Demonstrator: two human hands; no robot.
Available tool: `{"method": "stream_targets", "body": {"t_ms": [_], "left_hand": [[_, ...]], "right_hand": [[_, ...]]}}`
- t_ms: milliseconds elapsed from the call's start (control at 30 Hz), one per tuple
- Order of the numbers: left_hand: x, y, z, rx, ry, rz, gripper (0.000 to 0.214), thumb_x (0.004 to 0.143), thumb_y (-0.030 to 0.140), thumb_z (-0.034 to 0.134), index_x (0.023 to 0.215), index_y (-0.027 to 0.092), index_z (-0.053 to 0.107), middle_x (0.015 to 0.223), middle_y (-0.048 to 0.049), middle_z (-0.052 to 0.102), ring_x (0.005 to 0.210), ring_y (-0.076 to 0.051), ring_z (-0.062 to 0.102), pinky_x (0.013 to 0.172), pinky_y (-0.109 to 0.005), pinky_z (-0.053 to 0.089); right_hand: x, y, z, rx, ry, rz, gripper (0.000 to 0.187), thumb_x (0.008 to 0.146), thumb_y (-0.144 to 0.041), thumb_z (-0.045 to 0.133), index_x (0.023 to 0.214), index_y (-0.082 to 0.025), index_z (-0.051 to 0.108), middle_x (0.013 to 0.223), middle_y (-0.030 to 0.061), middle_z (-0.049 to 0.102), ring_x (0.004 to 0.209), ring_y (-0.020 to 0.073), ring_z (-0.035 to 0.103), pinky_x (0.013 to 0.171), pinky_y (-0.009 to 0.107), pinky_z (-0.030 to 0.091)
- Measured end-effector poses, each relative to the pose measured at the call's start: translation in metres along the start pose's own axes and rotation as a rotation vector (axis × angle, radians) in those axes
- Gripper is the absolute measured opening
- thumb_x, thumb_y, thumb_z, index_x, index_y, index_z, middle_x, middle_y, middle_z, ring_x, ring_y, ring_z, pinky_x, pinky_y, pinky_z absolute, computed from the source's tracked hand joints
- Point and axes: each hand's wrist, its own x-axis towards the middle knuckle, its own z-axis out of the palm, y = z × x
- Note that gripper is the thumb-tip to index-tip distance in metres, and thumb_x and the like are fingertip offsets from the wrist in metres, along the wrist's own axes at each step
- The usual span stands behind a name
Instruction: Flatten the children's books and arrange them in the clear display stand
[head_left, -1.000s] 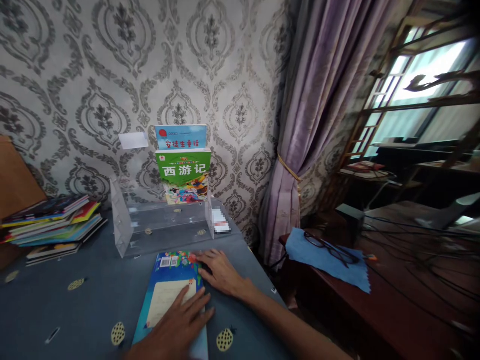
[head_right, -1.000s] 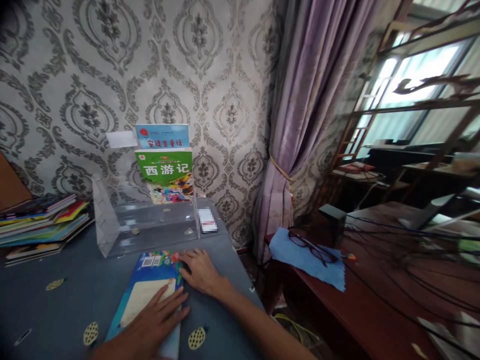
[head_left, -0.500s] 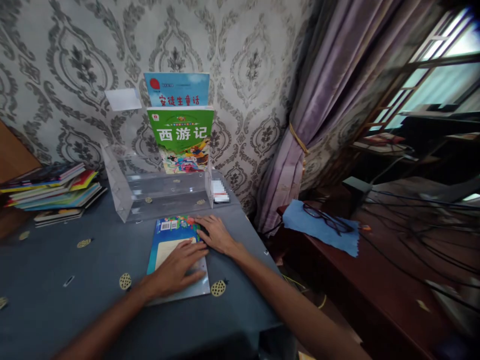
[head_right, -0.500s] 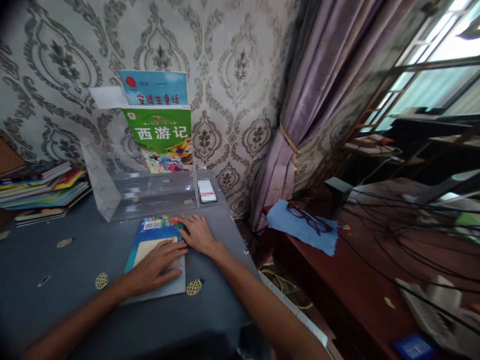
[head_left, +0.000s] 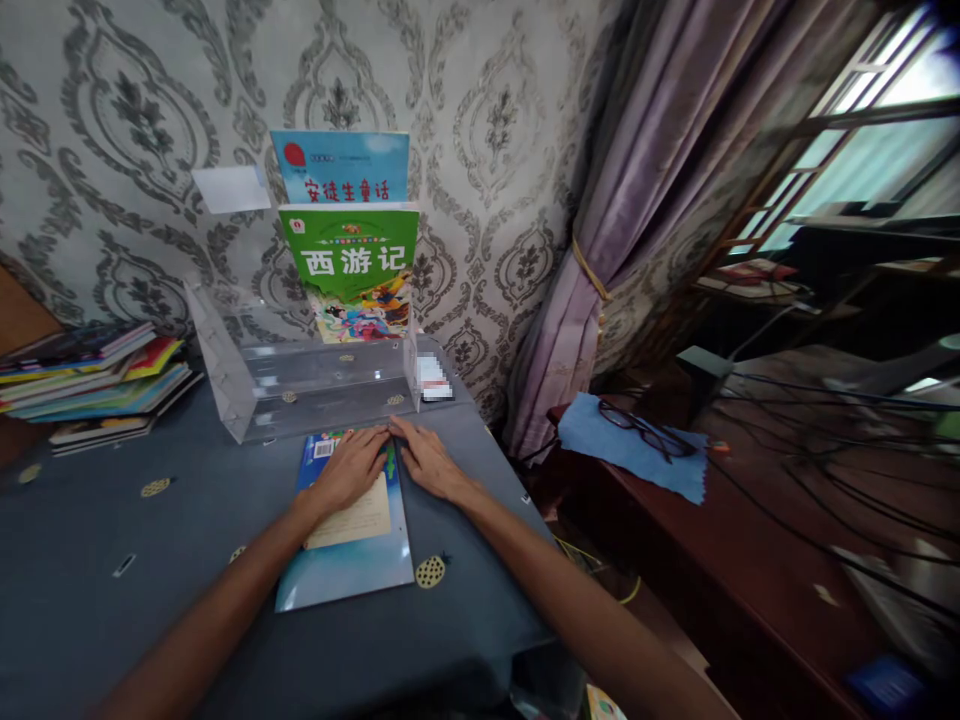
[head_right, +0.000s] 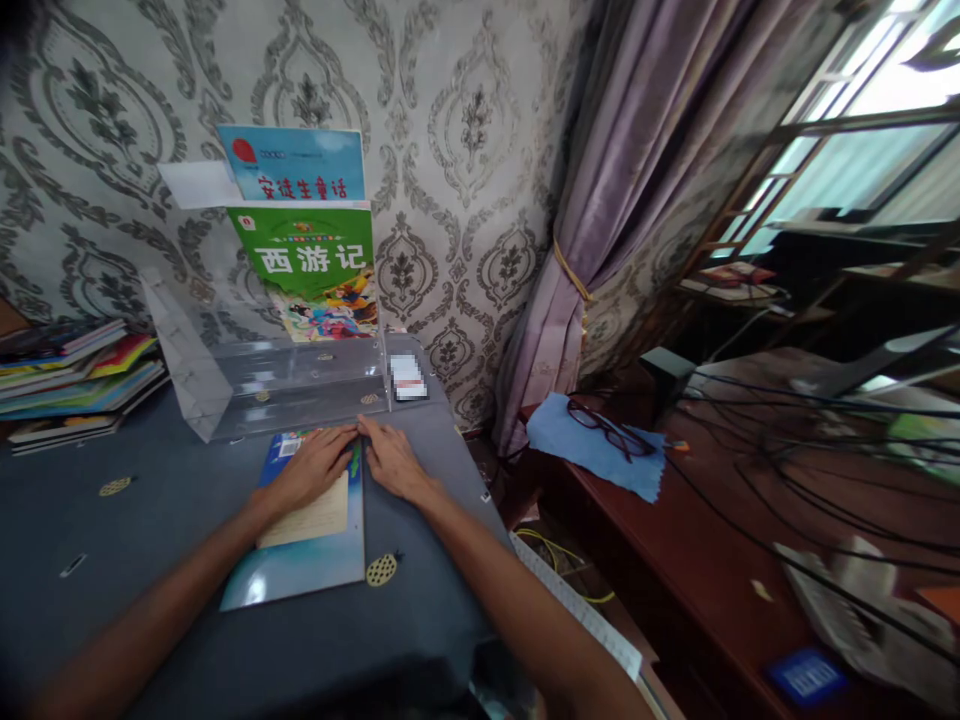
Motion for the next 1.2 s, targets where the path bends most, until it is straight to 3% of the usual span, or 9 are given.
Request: {"method": "stream_targets", "body": {"t_ms": [267, 600, 800, 1000, 1200], "left_hand": [[0.0, 0.002, 0.0, 0.02, -0.032, -0.019, 0.038, 0.099, 0.029, 0.038, 0.133, 0.019, 0.053, 0.141, -0.0115, 0.057, 0.129, -0.025, 0.053, 0.11, -0.051, 0.039], [-0.001, 0.004, -0.002, 0.007, -0.018, -0.008, 0.039, 0.099, 0.027, 0.038, 0.134, 0.019, 0.054, 0.142, -0.0117, 0.057, 0.129, -0.026, 0.054, 0.11, -0.054, 0.039], [-0.004, 0.002, -0.001, 0.022, 0.035, 0.098, 0.039, 0.1, 0.027, 0.039, 0.132, 0.019, 0.059, 0.138, -0.011, 0.061, 0.127, -0.024, 0.056, 0.108, -0.049, 0.043], [-0.012, 0.007, -0.004, -0.009, 0.095, 0.177, 0.036, 0.098, 0.023, 0.04, 0.123, 0.019, 0.066, 0.127, -0.0117, 0.067, 0.123, -0.025, 0.058, 0.107, -0.05, 0.045], [-0.022, 0.017, -0.014, -0.031, 0.036, 0.202, 0.034, 0.097, 0.021, 0.043, 0.121, 0.02, 0.067, 0.123, -0.0102, 0.069, 0.119, -0.022, 0.06, 0.108, -0.051, 0.043]], "right_hand": [[0.001, 0.0, 0.001, 0.038, -0.011, 0.015, 0.067, 0.091, -0.01, 0.043, 0.154, -0.019, 0.024, 0.141, 0.0093, 0.057, 0.129, 0.0245, 0.048, 0.11, 0.047, 0.034], [0.004, -0.013, -0.004, -0.08, -0.072, 0.046, 0.056, 0.092, -0.009, 0.042, 0.148, -0.012, 0.036, 0.144, 0.0157, 0.052, 0.131, 0.0265, 0.046, 0.109, 0.046, 0.035], [0.006, -0.016, -0.006, -0.123, -0.073, 0.055, 0.049, 0.096, -0.011, 0.039, 0.145, -0.013, 0.039, 0.139, 0.0141, 0.057, 0.126, 0.0253, 0.05, 0.105, 0.044, 0.038], [0.006, -0.015, -0.006, -0.138, -0.054, 0.05, 0.045, 0.1, -0.017, 0.04, 0.145, -0.016, 0.04, 0.137, 0.0124, 0.059, 0.125, 0.024, 0.051, 0.104, 0.042, 0.038], [0.007, -0.016, -0.006, -0.131, -0.064, 0.067, 0.045, 0.1, -0.023, 0.042, 0.145, -0.017, 0.041, 0.139, 0.0121, 0.057, 0.127, 0.025, 0.05, 0.105, 0.043, 0.037]]}}
